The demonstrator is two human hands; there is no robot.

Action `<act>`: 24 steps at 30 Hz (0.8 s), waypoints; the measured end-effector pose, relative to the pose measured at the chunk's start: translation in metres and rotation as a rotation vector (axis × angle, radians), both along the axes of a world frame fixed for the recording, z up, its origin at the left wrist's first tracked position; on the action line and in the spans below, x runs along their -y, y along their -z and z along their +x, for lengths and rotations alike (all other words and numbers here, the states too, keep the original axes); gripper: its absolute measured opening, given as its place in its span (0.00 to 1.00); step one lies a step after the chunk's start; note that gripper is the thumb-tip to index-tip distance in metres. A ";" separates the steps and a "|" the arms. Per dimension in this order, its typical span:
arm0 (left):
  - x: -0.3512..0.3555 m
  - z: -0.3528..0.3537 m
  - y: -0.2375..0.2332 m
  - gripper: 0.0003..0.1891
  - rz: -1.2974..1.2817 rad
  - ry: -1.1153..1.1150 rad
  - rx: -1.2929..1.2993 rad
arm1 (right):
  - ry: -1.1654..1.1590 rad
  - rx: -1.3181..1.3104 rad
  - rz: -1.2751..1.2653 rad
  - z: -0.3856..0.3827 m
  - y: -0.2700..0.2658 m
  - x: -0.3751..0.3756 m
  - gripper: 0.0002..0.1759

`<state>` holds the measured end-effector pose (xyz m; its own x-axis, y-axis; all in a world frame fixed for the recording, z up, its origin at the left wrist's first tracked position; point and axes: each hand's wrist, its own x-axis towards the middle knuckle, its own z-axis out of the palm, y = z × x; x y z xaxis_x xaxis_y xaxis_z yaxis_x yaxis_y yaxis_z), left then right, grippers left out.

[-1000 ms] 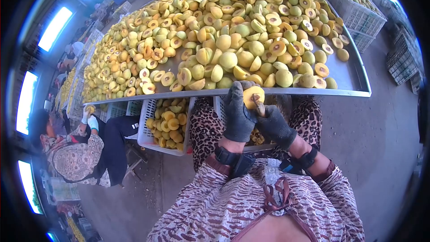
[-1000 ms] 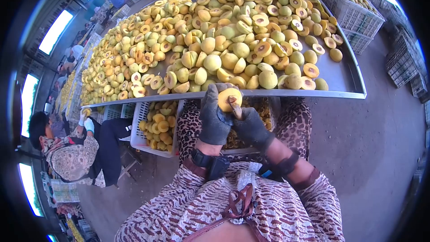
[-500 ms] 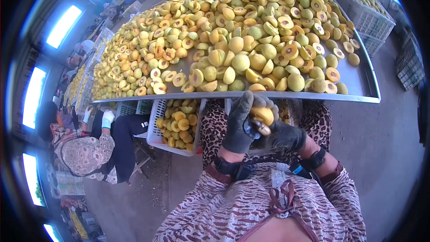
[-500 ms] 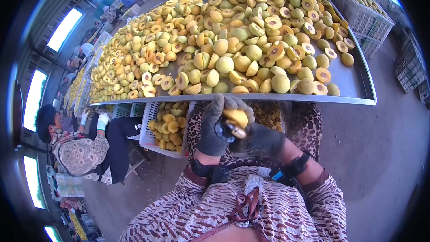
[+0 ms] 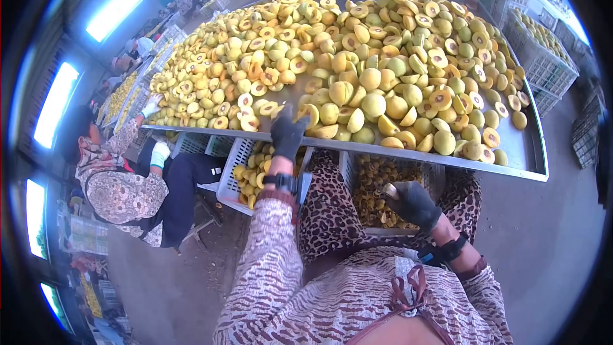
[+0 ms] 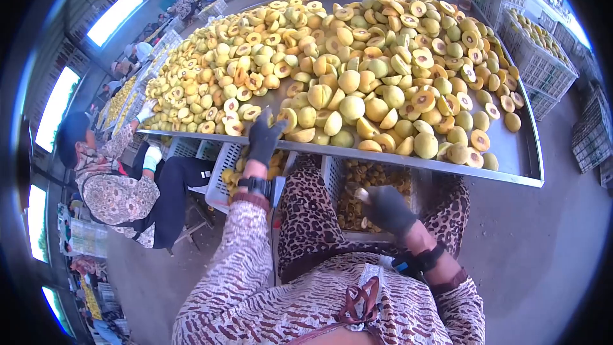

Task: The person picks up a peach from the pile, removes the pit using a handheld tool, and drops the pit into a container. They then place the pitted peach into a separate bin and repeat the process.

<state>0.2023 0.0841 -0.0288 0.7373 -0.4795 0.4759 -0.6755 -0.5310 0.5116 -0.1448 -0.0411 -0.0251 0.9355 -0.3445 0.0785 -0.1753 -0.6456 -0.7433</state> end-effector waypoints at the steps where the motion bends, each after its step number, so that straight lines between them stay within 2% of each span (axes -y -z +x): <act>1: 0.017 -0.005 -0.004 0.30 0.158 -0.043 -0.072 | 0.007 -0.011 -0.009 -0.001 -0.003 -0.005 0.12; 2: 0.031 -0.010 -0.010 0.29 0.312 -0.083 -0.138 | 0.002 0.007 0.018 -0.003 -0.006 -0.007 0.11; 4: 0.023 -0.003 -0.007 0.26 -0.010 0.105 -0.283 | 0.011 0.031 0.026 -0.002 -0.014 -0.006 0.10; 5: 0.021 0.001 0.004 0.24 -0.259 0.246 -0.375 | 0.011 0.049 0.146 -0.002 -0.017 -0.008 0.09; 6: 0.016 -0.006 0.002 0.24 -0.261 0.246 -0.379 | 0.007 0.065 0.272 -0.001 -0.020 -0.012 0.07; 8: 0.003 -0.035 -0.026 0.19 -0.550 0.392 -0.617 | -0.009 0.130 0.261 0.013 -0.043 -0.019 0.05; 9: 0.001 -0.065 -0.045 0.20 -0.799 0.440 -0.787 | -0.027 0.194 0.257 0.022 -0.051 -0.023 0.04; 10: -0.008 -0.088 -0.067 0.19 -0.788 0.466 -0.946 | -0.039 0.183 0.268 0.031 -0.055 -0.028 0.04; 12: -0.013 -0.117 -0.065 0.19 -0.821 0.508 -1.085 | -0.069 0.262 0.156 0.049 -0.060 -0.034 0.05; 14: -0.021 -0.152 -0.065 0.18 -0.729 0.520 -0.630 | -0.066 0.264 0.196 0.061 -0.053 -0.036 0.06; 15: -0.025 -0.155 -0.059 0.19 -0.988 0.616 -1.259 | -0.031 0.317 0.186 0.065 -0.046 -0.036 0.05; 16: -0.025 -0.161 -0.053 0.19 -0.983 0.613 -1.264 | 0.005 0.369 0.174 0.068 -0.040 -0.036 0.05; 17: -0.022 -0.168 -0.048 0.20 -1.081 0.609 -1.373 | 0.063 0.260 0.158 0.067 -0.038 -0.033 0.06; 18: -0.018 -0.176 -0.047 0.22 -1.181 0.605 -1.483 | 0.070 0.257 0.160 0.064 -0.032 -0.030 0.06; 20: -0.016 -0.187 -0.051 0.24 -1.195 0.598 -1.496 | 0.046 0.205 0.128 0.058 -0.023 -0.025 0.07; 24: 0.000 -0.196 -0.046 0.26 -1.093 0.611 -1.376 | 0.120 0.225 0.146 0.047 -0.041 -0.026 0.07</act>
